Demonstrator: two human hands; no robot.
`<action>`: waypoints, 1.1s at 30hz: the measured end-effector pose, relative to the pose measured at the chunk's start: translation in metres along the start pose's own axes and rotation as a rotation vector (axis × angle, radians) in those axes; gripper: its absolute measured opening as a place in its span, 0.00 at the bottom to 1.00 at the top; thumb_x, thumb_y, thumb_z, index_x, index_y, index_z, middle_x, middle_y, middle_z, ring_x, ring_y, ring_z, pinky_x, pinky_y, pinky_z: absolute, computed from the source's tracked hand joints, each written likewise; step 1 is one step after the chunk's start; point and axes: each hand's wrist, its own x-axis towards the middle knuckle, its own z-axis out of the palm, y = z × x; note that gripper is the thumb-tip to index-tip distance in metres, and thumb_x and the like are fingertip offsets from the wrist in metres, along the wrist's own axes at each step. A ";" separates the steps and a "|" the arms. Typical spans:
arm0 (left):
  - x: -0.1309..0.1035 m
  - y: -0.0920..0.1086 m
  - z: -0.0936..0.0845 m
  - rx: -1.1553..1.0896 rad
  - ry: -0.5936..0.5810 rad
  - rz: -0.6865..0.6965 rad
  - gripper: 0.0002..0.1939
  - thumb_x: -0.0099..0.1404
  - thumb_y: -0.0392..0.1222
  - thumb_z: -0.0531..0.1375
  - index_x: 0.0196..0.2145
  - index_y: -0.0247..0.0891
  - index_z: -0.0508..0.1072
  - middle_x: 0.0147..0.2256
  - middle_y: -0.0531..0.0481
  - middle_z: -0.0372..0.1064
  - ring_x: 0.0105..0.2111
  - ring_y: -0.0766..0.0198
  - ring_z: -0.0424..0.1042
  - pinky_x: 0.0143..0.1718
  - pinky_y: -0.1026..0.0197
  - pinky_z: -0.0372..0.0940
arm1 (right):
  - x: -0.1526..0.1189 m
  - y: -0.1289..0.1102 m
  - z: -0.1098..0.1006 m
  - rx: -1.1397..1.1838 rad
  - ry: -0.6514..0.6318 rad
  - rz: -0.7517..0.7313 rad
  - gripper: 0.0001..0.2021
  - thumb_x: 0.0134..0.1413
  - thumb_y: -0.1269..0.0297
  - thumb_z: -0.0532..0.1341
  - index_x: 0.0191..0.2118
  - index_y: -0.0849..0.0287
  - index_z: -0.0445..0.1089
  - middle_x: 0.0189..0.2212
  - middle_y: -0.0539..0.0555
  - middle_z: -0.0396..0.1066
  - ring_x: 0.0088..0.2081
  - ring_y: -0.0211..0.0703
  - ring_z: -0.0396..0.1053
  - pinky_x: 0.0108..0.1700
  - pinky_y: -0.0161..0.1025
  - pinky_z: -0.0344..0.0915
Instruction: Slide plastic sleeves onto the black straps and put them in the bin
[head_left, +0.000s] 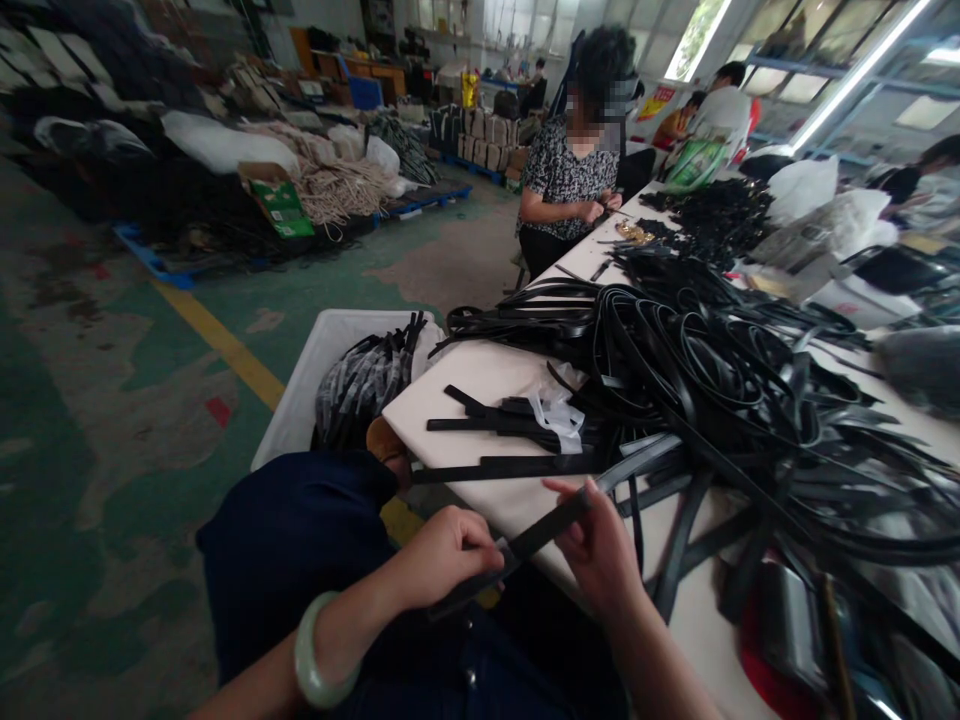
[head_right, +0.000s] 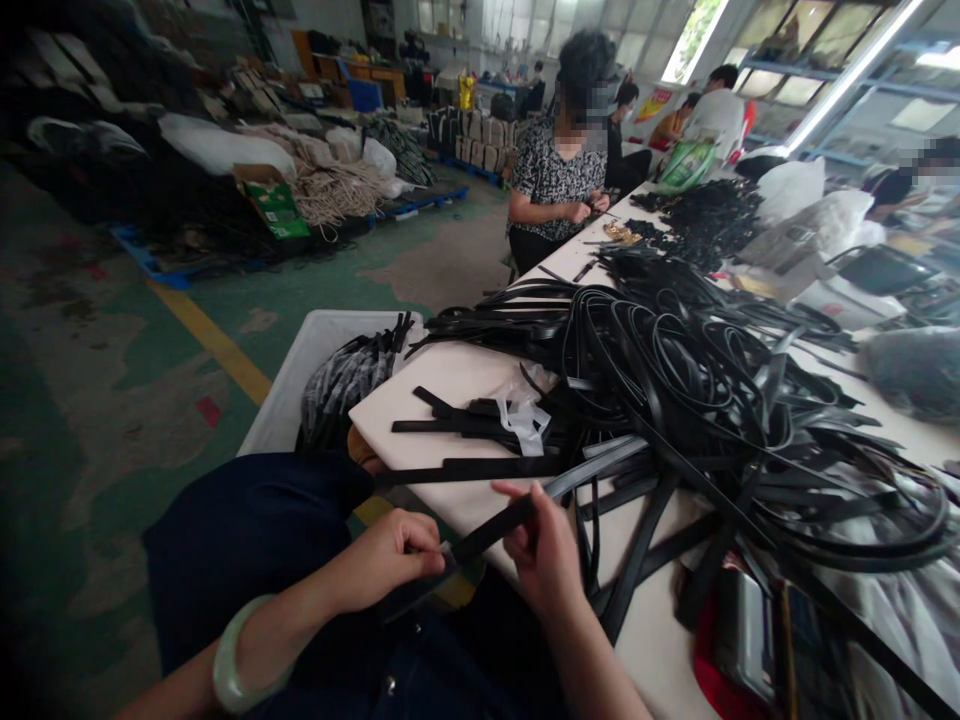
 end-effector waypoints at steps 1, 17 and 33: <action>0.000 -0.001 0.000 0.017 0.000 -0.020 0.18 0.59 0.52 0.63 0.20 0.35 0.77 0.22 0.53 0.62 0.25 0.66 0.62 0.27 0.66 0.54 | 0.002 0.002 -0.003 0.014 0.063 0.010 0.25 0.65 0.46 0.49 0.44 0.57 0.76 0.15 0.44 0.55 0.14 0.33 0.49 0.16 0.32 0.50; 0.014 -0.002 0.011 -0.082 -0.088 0.033 0.20 0.58 0.50 0.63 0.16 0.34 0.70 0.21 0.53 0.62 0.24 0.67 0.60 0.28 0.64 0.54 | -0.021 0.008 -0.005 -0.274 -0.018 -0.184 0.16 0.63 0.53 0.55 0.46 0.53 0.76 0.36 0.55 0.74 0.38 0.47 0.71 0.41 0.40 0.67; 0.023 -0.003 0.017 -0.093 -0.149 0.077 0.21 0.58 0.52 0.63 0.17 0.33 0.71 0.21 0.54 0.59 0.23 0.69 0.58 0.26 0.65 0.51 | -0.026 0.004 -0.008 -0.235 0.110 -0.279 0.19 0.66 0.53 0.50 0.45 0.55 0.77 0.27 0.52 0.67 0.30 0.42 0.65 0.32 0.39 0.62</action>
